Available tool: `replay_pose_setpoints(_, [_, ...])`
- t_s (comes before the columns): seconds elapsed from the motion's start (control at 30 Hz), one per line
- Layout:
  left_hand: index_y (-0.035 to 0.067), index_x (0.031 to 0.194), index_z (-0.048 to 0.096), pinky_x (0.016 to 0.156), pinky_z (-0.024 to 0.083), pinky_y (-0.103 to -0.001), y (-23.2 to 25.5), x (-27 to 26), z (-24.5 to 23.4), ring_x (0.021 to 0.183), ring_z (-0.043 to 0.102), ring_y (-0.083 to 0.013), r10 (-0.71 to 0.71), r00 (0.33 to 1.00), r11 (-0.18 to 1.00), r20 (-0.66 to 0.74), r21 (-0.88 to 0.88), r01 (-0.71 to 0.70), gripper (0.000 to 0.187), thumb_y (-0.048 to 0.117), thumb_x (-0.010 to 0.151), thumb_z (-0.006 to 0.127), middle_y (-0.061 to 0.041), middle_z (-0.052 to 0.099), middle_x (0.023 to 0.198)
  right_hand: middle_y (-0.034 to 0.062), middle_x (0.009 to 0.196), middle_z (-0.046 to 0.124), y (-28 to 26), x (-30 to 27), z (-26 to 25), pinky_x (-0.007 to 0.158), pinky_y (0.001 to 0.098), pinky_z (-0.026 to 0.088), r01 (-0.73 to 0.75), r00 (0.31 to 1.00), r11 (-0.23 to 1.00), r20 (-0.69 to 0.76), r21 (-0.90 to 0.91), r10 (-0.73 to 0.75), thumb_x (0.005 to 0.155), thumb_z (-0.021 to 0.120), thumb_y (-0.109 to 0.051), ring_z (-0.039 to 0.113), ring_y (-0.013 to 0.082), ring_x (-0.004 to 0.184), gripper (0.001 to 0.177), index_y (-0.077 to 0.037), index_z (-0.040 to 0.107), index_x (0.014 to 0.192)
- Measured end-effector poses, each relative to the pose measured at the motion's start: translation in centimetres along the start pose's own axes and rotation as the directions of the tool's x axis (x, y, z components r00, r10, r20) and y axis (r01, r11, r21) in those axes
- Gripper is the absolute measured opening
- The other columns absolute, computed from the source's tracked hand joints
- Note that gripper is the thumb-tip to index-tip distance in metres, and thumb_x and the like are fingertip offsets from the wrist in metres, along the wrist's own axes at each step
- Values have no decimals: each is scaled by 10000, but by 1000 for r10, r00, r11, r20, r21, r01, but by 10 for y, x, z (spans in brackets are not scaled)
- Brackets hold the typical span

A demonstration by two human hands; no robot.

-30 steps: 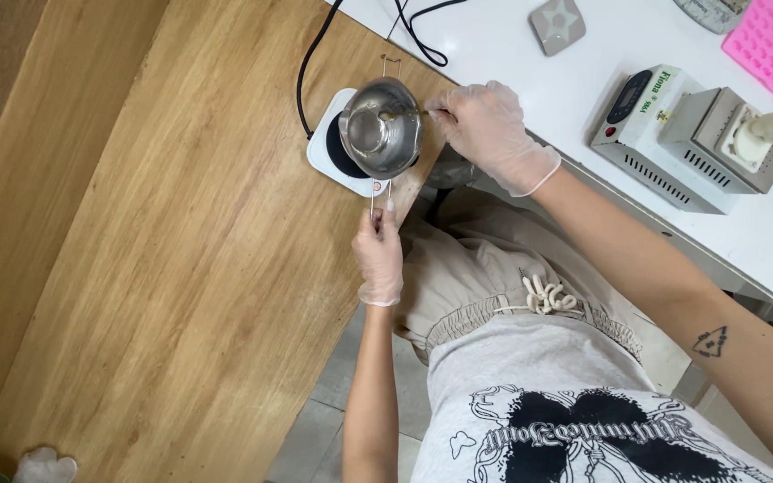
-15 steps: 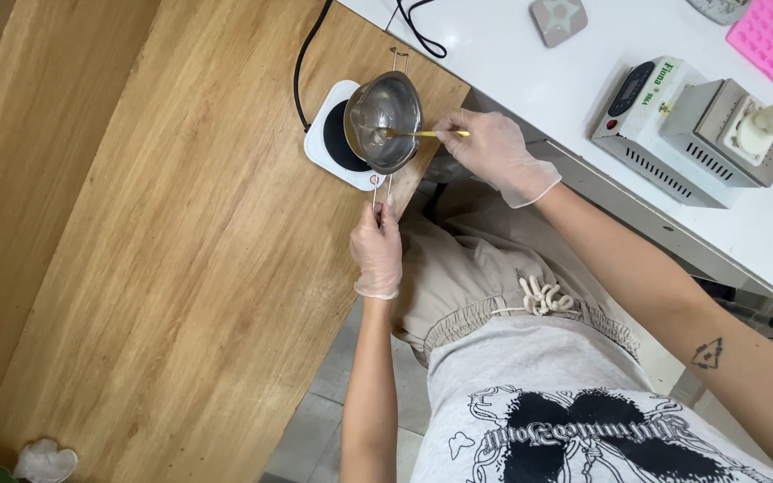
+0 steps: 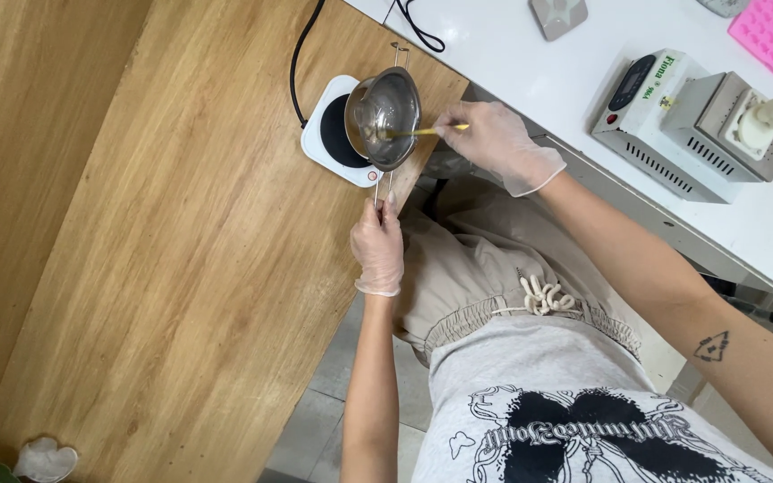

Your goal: Placing pieces of wax into a small pot and stirring it over a heating plate to melt it.

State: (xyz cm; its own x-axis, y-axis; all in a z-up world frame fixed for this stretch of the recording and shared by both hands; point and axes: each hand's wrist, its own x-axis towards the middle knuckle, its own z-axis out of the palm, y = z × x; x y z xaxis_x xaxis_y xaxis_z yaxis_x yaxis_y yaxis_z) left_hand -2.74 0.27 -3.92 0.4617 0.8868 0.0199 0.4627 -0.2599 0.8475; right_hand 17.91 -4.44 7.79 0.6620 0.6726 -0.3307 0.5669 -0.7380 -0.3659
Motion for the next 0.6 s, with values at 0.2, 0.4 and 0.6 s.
replay_pose_setpoints(0.2, [191,791,578,555,530,-462,0,-2,2,620,697,-356,-16,1000,1000,6,-9,16,224,290,937,716,-86,677,592,144,1011,771,-8,-8,0,858,540,546,4,1000,999,-8,-54,-4,951,661,-295,708,435,1005,194,-191,770,1073])
replay_pose_setpoints(0.4, [185,809,586,577,533,-475,2,-2,-1,648,701,-370,-44,998,999,45,-21,45,223,312,960,689,-85,696,620,134,940,772,-14,-7,-6,816,519,572,26,999,983,-23,-180,-31,961,639,-287,725,414,933,178,-192,745,1069])
replay_pose_setpoints(0.6, [212,810,571,593,554,-434,-9,-3,5,656,716,-328,-84,995,996,59,-20,85,214,318,955,687,-38,710,632,123,945,776,-26,-12,-9,796,514,577,25,1000,984,20,-176,-22,947,630,-280,728,405,929,180,-188,745,1051])
